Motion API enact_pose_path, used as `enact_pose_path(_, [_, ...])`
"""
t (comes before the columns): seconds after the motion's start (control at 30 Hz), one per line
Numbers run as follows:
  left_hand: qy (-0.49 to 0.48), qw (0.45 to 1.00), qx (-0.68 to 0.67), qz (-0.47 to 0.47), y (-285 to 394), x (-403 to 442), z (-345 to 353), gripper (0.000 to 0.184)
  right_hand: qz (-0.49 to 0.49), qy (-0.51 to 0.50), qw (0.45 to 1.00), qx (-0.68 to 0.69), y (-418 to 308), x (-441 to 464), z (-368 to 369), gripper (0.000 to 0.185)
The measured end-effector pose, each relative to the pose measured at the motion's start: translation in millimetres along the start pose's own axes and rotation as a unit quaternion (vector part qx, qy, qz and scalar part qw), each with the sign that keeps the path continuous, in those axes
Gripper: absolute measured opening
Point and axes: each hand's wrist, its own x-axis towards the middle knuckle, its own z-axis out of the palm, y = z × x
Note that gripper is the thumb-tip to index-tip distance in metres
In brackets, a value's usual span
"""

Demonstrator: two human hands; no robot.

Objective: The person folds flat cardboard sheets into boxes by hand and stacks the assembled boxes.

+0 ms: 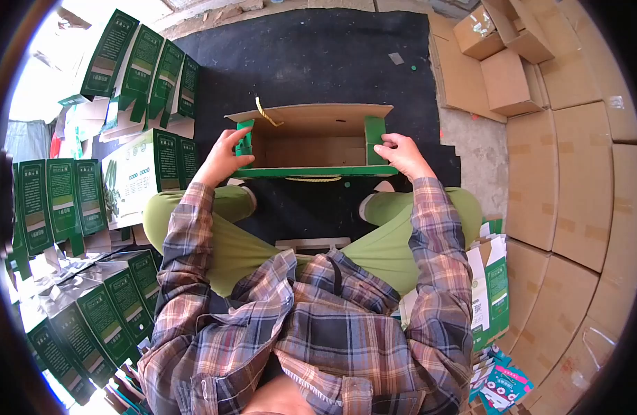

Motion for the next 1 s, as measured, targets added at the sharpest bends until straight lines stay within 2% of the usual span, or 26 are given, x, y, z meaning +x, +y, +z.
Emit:
enact_pose_path(0.07, [0.006,0.998,-0.002,0.068,11,1,0,0.074,-0.025,0.004,1.0,-0.018,5,4,2,0.049])
enact_pose_path(0.2, [0.018,0.997,-0.015,0.067,24,17,9,0.073,-0.028,0.007,0.999,-0.017,2,2,4,0.048])
enact_pose_path(0.3, [-0.021,0.997,-0.025,0.063,33,26,15,0.064,-0.024,0.006,1.0,-0.012,4,3,5,0.047])
enact_pose_path(0.37, [-0.101,0.972,0.071,0.201,37,29,20,0.052,-0.038,0.021,0.999,0.004,4,2,5,0.048])
enact_pose_path(0.43, [-0.14,0.969,0.12,0.163,49,19,22,0.039,-0.034,0.022,0.999,0.011,2,2,5,0.048])
enact_pose_path(0.5, [-0.053,0.967,0.114,0.222,50,13,19,0.034,-0.027,0.018,0.999,0.019,3,3,6,0.048])
enact_pose_path(0.57, [0.002,0.983,0.0,0.185,48,12,9,0.027,-0.049,0.013,0.999,0.0,4,7,4,0.047])
enact_pose_path(0.63, [0.16,0.979,0.007,0.124,42,10,-1,0.018,-0.038,0.013,0.999,0.01,2,4,3,0.047])
enact_pose_path(0.7, [0.231,0.972,-0.011,0.034,21,10,-12,0.013,-0.04,0.007,0.999,0.001,2,4,3,0.047])
enact_pose_path(0.77, [0.256,0.923,-0.28,-0.064,11,5,-23,0.01,-0.044,-0.002,0.999,0.003,2,5,4,0.046])
enact_pose_path(0.8, [0.277,0.907,-0.308,-0.072,8,0,-29,0.011,-0.037,0.004,0.999,0.001,1,4,5,0.046])
enact_pose_path(0.83, [0.286,0.911,-0.286,-0.079,-1,-3,-34,0.013,-0.031,0.012,0.999,-0.002,-1,4,5,0.046])
enact_pose_path(0.9, [0.248,0.923,-0.244,-0.166,-4,-7,-34,0.019,-0.033,0.009,0.999,-0.016,0,5,4,0.046])
enact_pose_path(1.0, [0.077,0.951,-0.256,-0.154,-12,-4,-20,0.035,-0.035,-0.004,0.999,-0.014,2,7,3,0.047])
